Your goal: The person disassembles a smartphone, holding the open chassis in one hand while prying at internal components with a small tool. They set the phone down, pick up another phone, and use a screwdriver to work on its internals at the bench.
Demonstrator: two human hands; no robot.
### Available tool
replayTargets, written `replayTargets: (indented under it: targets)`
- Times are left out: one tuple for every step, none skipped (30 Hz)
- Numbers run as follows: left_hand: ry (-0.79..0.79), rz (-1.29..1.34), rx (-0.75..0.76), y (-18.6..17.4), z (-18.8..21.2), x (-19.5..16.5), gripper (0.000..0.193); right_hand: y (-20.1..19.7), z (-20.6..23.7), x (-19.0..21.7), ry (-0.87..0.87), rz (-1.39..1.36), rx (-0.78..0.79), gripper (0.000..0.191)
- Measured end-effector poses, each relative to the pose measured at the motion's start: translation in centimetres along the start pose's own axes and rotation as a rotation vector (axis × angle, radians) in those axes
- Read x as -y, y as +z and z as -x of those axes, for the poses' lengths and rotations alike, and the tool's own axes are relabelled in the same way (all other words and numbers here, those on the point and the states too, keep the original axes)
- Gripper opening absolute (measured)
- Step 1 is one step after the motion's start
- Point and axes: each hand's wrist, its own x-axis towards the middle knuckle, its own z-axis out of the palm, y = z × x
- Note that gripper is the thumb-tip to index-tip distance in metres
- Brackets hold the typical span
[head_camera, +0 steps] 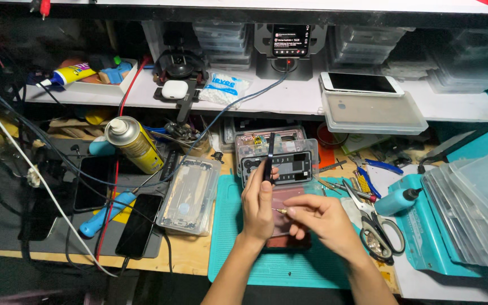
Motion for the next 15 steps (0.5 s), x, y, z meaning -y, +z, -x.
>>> replayTargets:
  targets:
    - [-0.005, 0.008, -0.003, 0.1, 0.0, 0.0, 0.055, -0.1, -0.1, 0.0, 0.023, 0.026, 0.008, 0.023]
    - [-0.011, 0.016, -0.006, 0.1, -0.1, 0.1, 0.056, -0.1, -0.2, 0.0, 0.045, 0.052, 0.018, 0.032]
    - [-0.019, 0.022, -0.009, 0.1, 0.0, 0.1, 0.056, -0.1, -0.2, 0.0, 0.025, 0.031, 0.013, 0.025]
    - [-0.038, 0.026, -0.005, 0.1, 0.1, 0.1, 0.056, 0.0, -0.1, 0.2, 0.005, 0.01, 0.009, 0.021]
    - [-0.056, 0.031, 0.0, 0.1, 0.1, 0.2, 0.057, 0.0, 0.0, 0.4, -0.016, -0.011, 0.004, 0.02]
    - [-0.075, 0.035, 0.005, 0.1, 0.1, 0.3, 0.057, 0.1, 0.2, 0.7, -0.005, -0.011, -0.001, 0.021]
    - [-0.084, 0.062, 0.004, 0.0, 0.3, 0.5, 0.057, 0.3, 0.3, 0.9, 0.006, -0.011, -0.005, 0.021]
    - [-0.091, 0.088, 0.004, 0.0, 0.4, 0.7, 0.057, 0.5, 0.4, 1.2, 0.016, -0.012, -0.009, 0.022]
    - [-0.097, 0.116, 0.005, 0.0, 0.5, 0.9, 0.057, 0.7, 0.4, 1.4, 0.032, -0.018, -0.006, 0.022]
    - [-0.104, 0.141, 0.004, 0.0, 0.6, 1.2, 0.057, 0.9, 0.4, 1.6, 0.049, -0.023, -0.002, 0.022]
    - [-0.111, 0.165, 0.003, 0.0, 0.7, 1.5, 0.058, 1.0, 0.4, 1.8, 0.066, -0.028, 0.002, 0.023]
    - [-0.12, 0.189, 0.002, -0.1, 0.9, 1.9, 0.06, 1.1, 0.5, 1.8, 0.061, 0.004, -0.001, 0.022]
    - [-0.172, 0.256, 0.0, -0.1, 1.0, 2.2, 0.063, 1.1, 0.7, 1.8, 0.055, 0.036, -0.003, 0.022]
    - [-0.222, 0.323, -0.002, -0.2, 1.1, 2.5, 0.067, 1.0, 0.9, 1.8, 0.049, 0.068, -0.005, 0.021]
    - [-0.272, 0.39, -0.005, -0.2, 1.1, 2.7, 0.07, 0.9, 1.1, 1.7, 0.043, 0.076, 0.007, 0.021]
